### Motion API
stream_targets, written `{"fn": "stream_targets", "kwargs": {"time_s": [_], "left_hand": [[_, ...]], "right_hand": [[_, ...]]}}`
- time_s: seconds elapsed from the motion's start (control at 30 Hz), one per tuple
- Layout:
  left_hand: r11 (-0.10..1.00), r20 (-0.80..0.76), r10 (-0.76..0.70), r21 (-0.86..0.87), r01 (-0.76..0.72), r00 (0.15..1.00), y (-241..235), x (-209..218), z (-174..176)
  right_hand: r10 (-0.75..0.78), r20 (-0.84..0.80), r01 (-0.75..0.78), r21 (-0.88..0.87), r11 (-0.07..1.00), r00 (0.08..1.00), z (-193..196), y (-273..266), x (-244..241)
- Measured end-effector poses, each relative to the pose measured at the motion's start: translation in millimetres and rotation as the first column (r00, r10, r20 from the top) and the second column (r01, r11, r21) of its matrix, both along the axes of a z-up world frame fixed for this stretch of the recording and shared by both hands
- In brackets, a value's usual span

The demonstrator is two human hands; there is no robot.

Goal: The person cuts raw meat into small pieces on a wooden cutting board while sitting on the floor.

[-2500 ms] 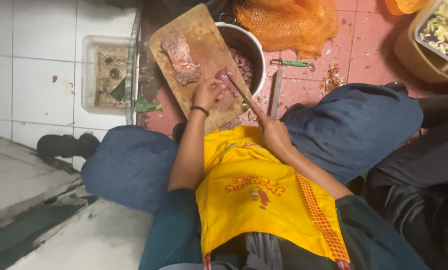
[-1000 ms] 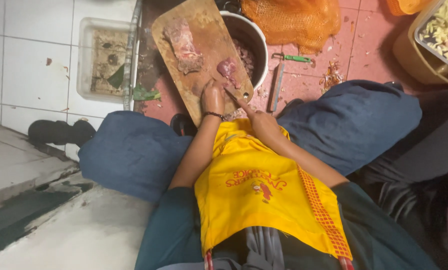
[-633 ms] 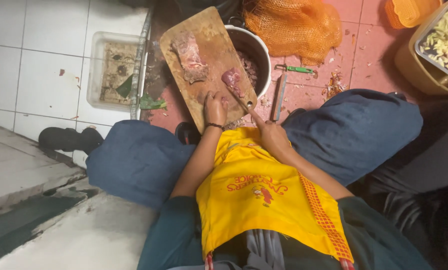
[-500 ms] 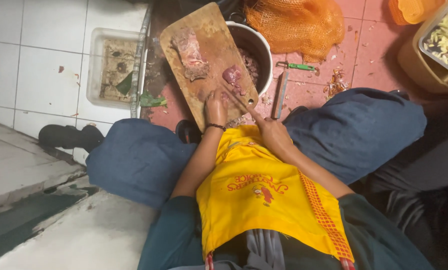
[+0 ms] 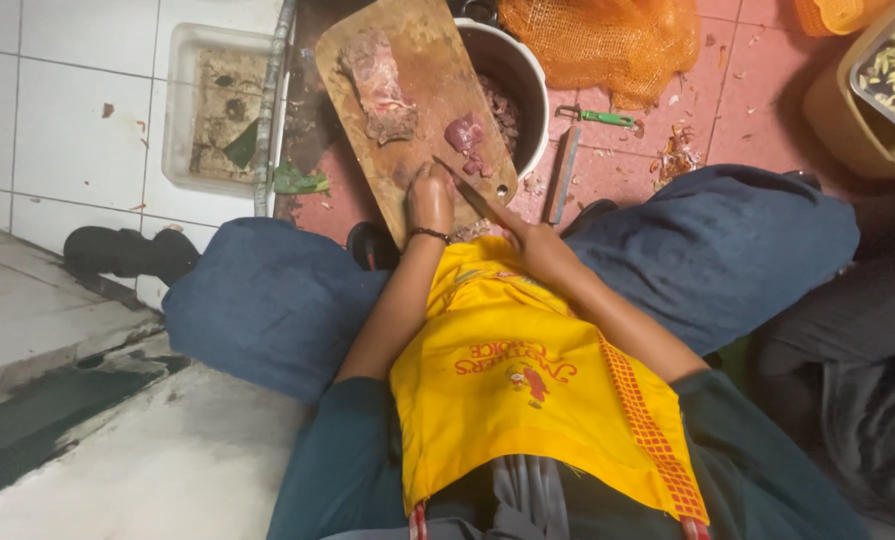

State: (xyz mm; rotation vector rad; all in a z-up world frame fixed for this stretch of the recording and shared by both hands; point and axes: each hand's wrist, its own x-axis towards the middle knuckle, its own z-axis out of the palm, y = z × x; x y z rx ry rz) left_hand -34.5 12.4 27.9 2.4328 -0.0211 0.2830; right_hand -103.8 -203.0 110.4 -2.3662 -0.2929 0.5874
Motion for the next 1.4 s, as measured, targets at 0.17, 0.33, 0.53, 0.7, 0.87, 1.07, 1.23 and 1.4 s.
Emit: {"fn": "stream_targets", "kwargs": {"time_s": [0.17,0.33,0.53,0.7,0.87,1.07,1.23,1.4], "left_hand": [[0.999,0.025,0.034,-0.042,-0.033,0.999,-4,-2,7],[0.998,0.037,0.052,-0.042,-0.051,0.998,-3,-1,2],[0.996,-0.063,0.085,0.014,-0.085,0.994,-6,0,-4],[0.991,0.108,0.089,0.090,-0.099,0.990,-7,3,-4],[0.981,0.168,0.090,0.153,-0.117,0.982,15,20,-30],[0.986,-0.264,0.001,-0.159,-0.045,0.964,14,48,36],[0.999,-0.070,-0.041,0.017,0.042,0.997,7,88,18],[0.936,0.130,-0.315,0.207,0.285,0.940,-10,113,-21]], "right_hand": [[-0.016,0.063,0.004,0.190,0.982,0.998,-15,14,14],[-0.005,0.059,-0.006,0.179,0.984,0.998,-12,2,-13],[0.029,-0.022,-0.030,-0.057,0.998,0.999,-24,7,-7],[0.070,0.157,-0.055,-0.096,0.994,0.985,-32,7,-4],[0.032,0.093,-0.017,-0.161,0.987,0.995,21,-4,-15],[0.012,0.180,0.019,-0.168,0.986,0.984,49,-4,-8],[0.035,0.187,-0.015,-0.106,0.994,0.982,29,-2,-13],[0.120,0.230,-0.091,-0.133,0.987,0.966,12,2,-11]]}}
